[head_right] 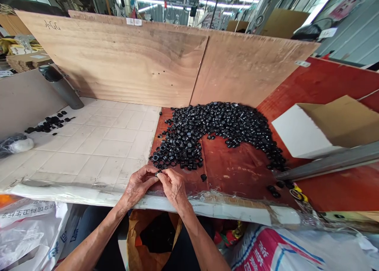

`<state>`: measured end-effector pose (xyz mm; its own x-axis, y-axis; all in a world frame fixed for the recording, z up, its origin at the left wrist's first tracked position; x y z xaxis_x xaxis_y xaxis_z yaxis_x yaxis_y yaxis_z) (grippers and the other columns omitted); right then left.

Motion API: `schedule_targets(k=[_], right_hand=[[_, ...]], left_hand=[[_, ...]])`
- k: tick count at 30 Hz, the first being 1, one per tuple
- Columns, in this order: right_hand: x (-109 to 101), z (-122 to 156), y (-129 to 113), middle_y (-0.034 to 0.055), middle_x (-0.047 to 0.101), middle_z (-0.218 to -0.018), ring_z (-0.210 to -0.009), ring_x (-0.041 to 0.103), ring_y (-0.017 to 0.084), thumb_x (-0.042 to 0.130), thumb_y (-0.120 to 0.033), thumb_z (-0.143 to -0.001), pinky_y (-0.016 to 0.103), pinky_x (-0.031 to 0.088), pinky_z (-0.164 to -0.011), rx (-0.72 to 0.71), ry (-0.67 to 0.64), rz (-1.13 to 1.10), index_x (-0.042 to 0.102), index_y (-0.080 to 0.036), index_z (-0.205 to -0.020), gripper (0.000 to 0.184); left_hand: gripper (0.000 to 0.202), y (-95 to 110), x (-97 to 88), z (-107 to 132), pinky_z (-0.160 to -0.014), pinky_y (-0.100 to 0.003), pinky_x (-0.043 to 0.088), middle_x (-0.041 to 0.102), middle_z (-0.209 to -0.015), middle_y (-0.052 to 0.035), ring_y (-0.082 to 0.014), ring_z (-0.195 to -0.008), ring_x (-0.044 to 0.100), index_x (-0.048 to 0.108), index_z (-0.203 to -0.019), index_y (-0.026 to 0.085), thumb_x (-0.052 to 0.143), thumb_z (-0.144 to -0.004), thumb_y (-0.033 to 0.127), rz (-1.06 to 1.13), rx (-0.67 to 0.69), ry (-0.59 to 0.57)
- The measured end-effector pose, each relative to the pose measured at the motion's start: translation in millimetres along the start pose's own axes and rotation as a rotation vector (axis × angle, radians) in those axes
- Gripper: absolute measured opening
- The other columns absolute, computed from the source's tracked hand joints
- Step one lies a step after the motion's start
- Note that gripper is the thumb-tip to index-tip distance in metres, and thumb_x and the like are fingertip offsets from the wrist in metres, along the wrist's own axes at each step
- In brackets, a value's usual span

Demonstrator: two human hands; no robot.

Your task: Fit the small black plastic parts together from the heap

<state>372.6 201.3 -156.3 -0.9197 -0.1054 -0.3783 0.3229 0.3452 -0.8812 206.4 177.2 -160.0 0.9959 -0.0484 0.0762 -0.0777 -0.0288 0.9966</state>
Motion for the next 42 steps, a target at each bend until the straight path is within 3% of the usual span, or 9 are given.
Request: schedule_targets(k=[3, 8, 11, 17, 23, 27, 32, 38, 42], right_hand=[[-1, -1, -2, 0.0013, 0.063, -0.068, -0.062, 0.057, 0.016, 0.059, -0.038, -0.101, 0.026, 0.05, -0.064, -0.041, 0.043, 0.077, 0.064, -0.021, -0.074, 0.032], [-2, 1, -1, 0.0036, 0.068, -0.085, -0.067, 0.064, 0.017, 0.064, -0.04, -0.097, 0.026, 0.056, -0.064, -0.005, 0.046, -0.062, 0.07, -0.02, -0.106, 0.022], [-2, 3, 0, 0.0051, 0.069, -0.09, -0.066, 0.069, 0.017, 0.061, -0.04, -0.098, 0.026, 0.059, -0.061, 0.018, -0.024, -0.157, 0.07, -0.02, -0.109, 0.024], [-1, -1, -4, -0.0042, 0.057, -0.056, -0.044, 0.058, 0.013, 0.059, -0.039, -0.096, 0.022, 0.046, -0.048, 0.106, -0.05, -0.15, 0.067, -0.02, -0.09, 0.021], [-2, -4, -5, -0.0056, 0.052, -0.054, -0.045, 0.053, 0.013, 0.057, -0.039, -0.095, 0.022, 0.041, -0.045, 0.179, -0.08, -0.168, 0.067, -0.021, -0.087, 0.021], [-3, -5, -3, -0.0031, 0.061, -0.065, -0.053, 0.06, 0.014, 0.061, -0.031, -0.092, 0.023, 0.048, -0.054, 0.103, -0.082, -0.193, 0.07, -0.021, -0.095, 0.014], [-5, -7, -1, 0.0059, 0.072, -0.101, -0.091, 0.07, 0.02, 0.064, -0.022, -0.089, 0.029, 0.056, -0.079, -0.086, -0.052, -0.219, 0.076, -0.022, -0.1, 0.016], [-2, -6, 7, 0.0058, 0.07, -0.105, -0.094, 0.069, 0.019, 0.071, -0.028, -0.093, 0.027, 0.057, -0.077, -0.009, -0.039, -0.37, 0.08, -0.023, -0.099, 0.012], [-2, -6, 6, 0.0042, 0.072, -0.102, -0.091, 0.069, 0.019, 0.071, -0.022, -0.087, 0.029, 0.056, -0.081, 0.021, -0.02, -0.366, 0.079, -0.023, -0.098, 0.013]], left_hand=[[0.024, 0, -0.1, -1, -0.082, -0.03, 0.061, 0.074, -0.095, -0.0021, -0.0183, -0.087, 0.074, 0.069, -0.104, 0.02, 0.077, -0.089, 0.037, 0.007, 0.001, 0.012], [0.024, 1, 0.6, -1, -0.083, -0.031, 0.061, 0.074, -0.1, -0.0025, -0.0186, -0.089, 0.074, 0.069, -0.104, 0.02, 0.078, -0.089, 0.036, -0.013, 0.011, 0.008], [0.025, 0, 0.1, -1, -0.081, -0.032, 0.062, 0.076, -0.097, -0.0028, -0.0192, -0.086, 0.074, 0.068, -0.106, 0.02, 0.076, -0.09, 0.038, 0.007, -0.015, -0.003], [0.02, -5, -5.0, 0, -0.089, -0.032, 0.061, 0.075, -0.105, -0.0054, -0.02, -0.094, 0.074, 0.072, -0.106, 0.021, 0.074, -0.092, 0.035, -0.17, 0.096, 0.026], [0.022, -8, -5.0, -2, -0.089, -0.033, 0.06, 0.077, -0.103, -0.005, -0.0199, -0.093, 0.074, 0.072, -0.107, 0.02, 0.075, -0.091, 0.035, -0.137, 0.056, 0.026], [0.027, -4, -3.0, -4, -0.079, -0.032, 0.062, 0.078, -0.09, -0.0031, -0.0192, -0.082, 0.075, 0.071, -0.102, 0.019, 0.08, -0.085, 0.038, 0.019, -0.073, 0.017], [0.033, 0, -4.2, -7, -0.068, -0.027, 0.058, 0.077, -0.081, -0.0008, -0.0155, -0.071, 0.071, 0.072, -0.1, 0.017, 0.085, -0.078, 0.039, 0.086, -0.136, 0.022], [0.032, -1, -0.2, -7, -0.077, -0.027, 0.058, 0.078, -0.089, -0.0022, -0.0166, -0.081, 0.072, 0.072, -0.098, 0.017, 0.086, -0.077, 0.037, 0.126, -0.112, 0.041], [0.029, -3, -0.5, -7, -0.075, -0.026, 0.056, 0.077, -0.085, -0.0015, -0.0157, -0.079, 0.071, 0.073, -0.096, 0.017, 0.086, -0.076, 0.034, 0.109, -0.113, 0.063]])
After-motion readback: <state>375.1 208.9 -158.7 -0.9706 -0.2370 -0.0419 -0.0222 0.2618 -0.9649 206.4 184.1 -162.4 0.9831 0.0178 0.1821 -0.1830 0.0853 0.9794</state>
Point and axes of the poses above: each hand's wrist, its own z-axis away from the middle knuckle, its own x-axis out of the palm, y = z × x, the point moved 2 cm from there along -z, towards the middle knuckle
